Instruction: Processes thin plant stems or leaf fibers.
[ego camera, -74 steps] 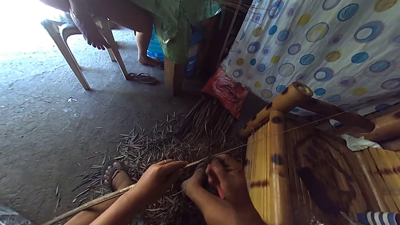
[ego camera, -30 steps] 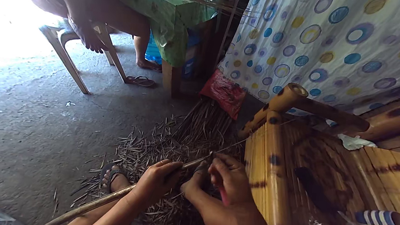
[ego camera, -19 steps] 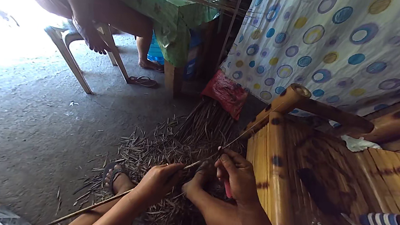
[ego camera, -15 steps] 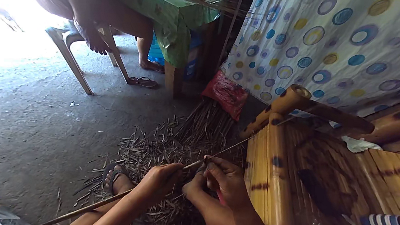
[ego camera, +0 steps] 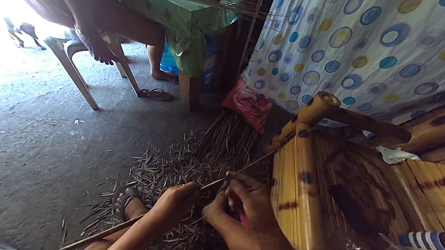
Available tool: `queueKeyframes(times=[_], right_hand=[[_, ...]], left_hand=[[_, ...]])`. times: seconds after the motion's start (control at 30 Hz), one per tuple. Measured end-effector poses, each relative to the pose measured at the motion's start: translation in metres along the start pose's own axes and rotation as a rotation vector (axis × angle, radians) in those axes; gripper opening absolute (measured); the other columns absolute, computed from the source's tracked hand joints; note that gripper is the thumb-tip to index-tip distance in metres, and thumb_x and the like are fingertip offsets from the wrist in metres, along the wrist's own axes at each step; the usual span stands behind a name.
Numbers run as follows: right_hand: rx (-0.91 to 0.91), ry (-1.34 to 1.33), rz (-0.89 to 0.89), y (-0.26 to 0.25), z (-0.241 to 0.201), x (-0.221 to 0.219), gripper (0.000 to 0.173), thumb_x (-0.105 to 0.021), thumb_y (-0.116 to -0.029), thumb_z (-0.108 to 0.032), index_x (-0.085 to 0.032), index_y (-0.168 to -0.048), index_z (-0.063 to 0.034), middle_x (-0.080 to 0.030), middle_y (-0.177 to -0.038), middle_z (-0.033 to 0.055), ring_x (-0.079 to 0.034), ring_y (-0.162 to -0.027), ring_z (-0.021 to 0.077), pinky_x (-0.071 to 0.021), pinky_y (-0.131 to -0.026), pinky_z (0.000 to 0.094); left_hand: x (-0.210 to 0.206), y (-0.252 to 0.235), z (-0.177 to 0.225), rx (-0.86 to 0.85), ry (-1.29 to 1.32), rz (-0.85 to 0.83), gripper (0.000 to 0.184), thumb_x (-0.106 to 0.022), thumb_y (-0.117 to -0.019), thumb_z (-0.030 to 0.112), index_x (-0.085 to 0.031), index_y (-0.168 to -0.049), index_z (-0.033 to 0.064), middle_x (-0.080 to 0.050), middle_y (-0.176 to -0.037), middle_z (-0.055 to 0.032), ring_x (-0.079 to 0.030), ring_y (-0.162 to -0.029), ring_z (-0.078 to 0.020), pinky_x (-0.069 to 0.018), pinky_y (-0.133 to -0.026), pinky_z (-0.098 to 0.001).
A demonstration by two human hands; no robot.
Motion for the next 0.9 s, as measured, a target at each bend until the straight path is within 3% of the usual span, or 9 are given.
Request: queueKeyframes(times=[0.07, 0.17, 0.27, 0.4, 0.5, 0.7, 0.9], right_hand=[[-0.011, -0.021, 0.009, 0.000, 0.004, -0.006, 0.023, -0.056, -0.1026, -0.005, -0.069, -0.118, 0.0070, -0.070, -0.076, 0.0120, -0.059, -0.052, 0.0101, -0.0513, -0.047, 0.0234], [0.050, -0.014, 0.098, -0.006, -0.004, 0.008, 0.025, -0.055, -0.1032, -0.005, -0.068, -0.121, 0.0070, -0.069, -0.076, 0.0122, -0.059, -0.052, 0.0123, -0.0523, -0.048, 0.0261], [0.094, -0.036, 0.166, -0.011, -0.012, 0.024, 0.026, -0.051, -0.1050, -0.006, -0.065, -0.123, 0.0075, -0.069, -0.077, 0.0109, -0.059, -0.052, 0.0114, -0.0538, -0.047, 0.0259], [-0.003, -0.007, 0.022, -0.001, 0.000, 0.003, 0.026, -0.056, -0.1027, -0.006, -0.068, -0.122, 0.0056, -0.069, -0.078, 0.0115, -0.059, -0.054, 0.0116, -0.0519, -0.049, 0.0257], [-0.031, -0.045, 0.037, 0.001, 0.005, -0.004, 0.025, -0.056, -0.1022, -0.005, -0.069, -0.120, 0.0059, -0.070, -0.077, 0.0116, -0.059, -0.052, 0.0110, -0.0520, -0.048, 0.0246], [0.077, -0.035, 0.159, -0.015, -0.021, 0.038, 0.029, -0.050, -0.1054, -0.007, -0.062, -0.127, 0.0077, -0.069, -0.078, 0.0105, -0.059, -0.052, 0.0117, -0.0537, -0.047, 0.0260], [-0.057, -0.008, 0.014, 0.001, 0.007, -0.006, 0.024, -0.058, -0.1018, -0.005, -0.069, -0.120, 0.0048, -0.071, -0.078, 0.0110, -0.060, -0.053, 0.0106, -0.0528, -0.048, 0.0243]], left_hand=[[0.002, 0.000, 0.001, 0.026, -0.014, 0.005, 0.033, -0.040, -0.1099, 0.026, -0.068, -0.117, 0.0107, -0.070, -0.087, 0.0023, -0.066, -0.078, -0.0066, -0.0567, -0.078, -0.0291], [0.004, -0.001, 0.003, 0.004, -0.027, 0.023, 0.033, -0.040, -0.1095, 0.025, -0.068, -0.120, 0.0101, -0.069, -0.086, 0.0001, -0.064, -0.075, -0.0076, -0.0565, -0.075, -0.0297], [0.003, 0.000, 0.003, -0.029, -0.049, 0.059, 0.030, -0.047, -0.1080, 0.025, -0.068, -0.126, 0.0145, -0.070, -0.099, -0.0025, -0.065, -0.082, -0.0083, -0.0565, -0.078, -0.0300], [0.003, 0.000, 0.003, -0.077, -0.090, 0.149, 0.030, -0.060, -0.1031, 0.029, -0.069, -0.130, 0.0211, -0.068, -0.101, -0.0027, -0.065, -0.086, -0.0090, -0.0578, -0.078, -0.0290], [0.006, 0.001, 0.003, -0.084, -0.149, 0.202, 0.030, -0.057, -0.1045, 0.029, -0.070, -0.131, 0.0212, -0.070, -0.104, -0.0021, -0.066, -0.086, -0.0083, -0.0576, -0.078, -0.0284], [0.003, 0.001, 0.001, -0.099, -0.210, 0.196, 0.033, -0.052, -0.1058, 0.027, -0.069, -0.133, 0.0183, -0.071, -0.100, -0.0058, -0.068, -0.083, -0.0128, -0.0586, -0.077, -0.0331], [0.001, 0.002, 0.003, -0.090, -0.220, 0.186, 0.034, -0.050, -0.1066, 0.028, -0.068, -0.134, 0.0183, -0.070, -0.096, -0.0054, -0.068, -0.081, -0.0135, -0.0586, -0.075, -0.0342]])
Point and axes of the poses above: each hand's wrist, its own y-axis away from the middle knuckle, its own x-axis out of the back of the hand, z = x × y, the point moved 6 cm from there along -y, towards the middle knuckle
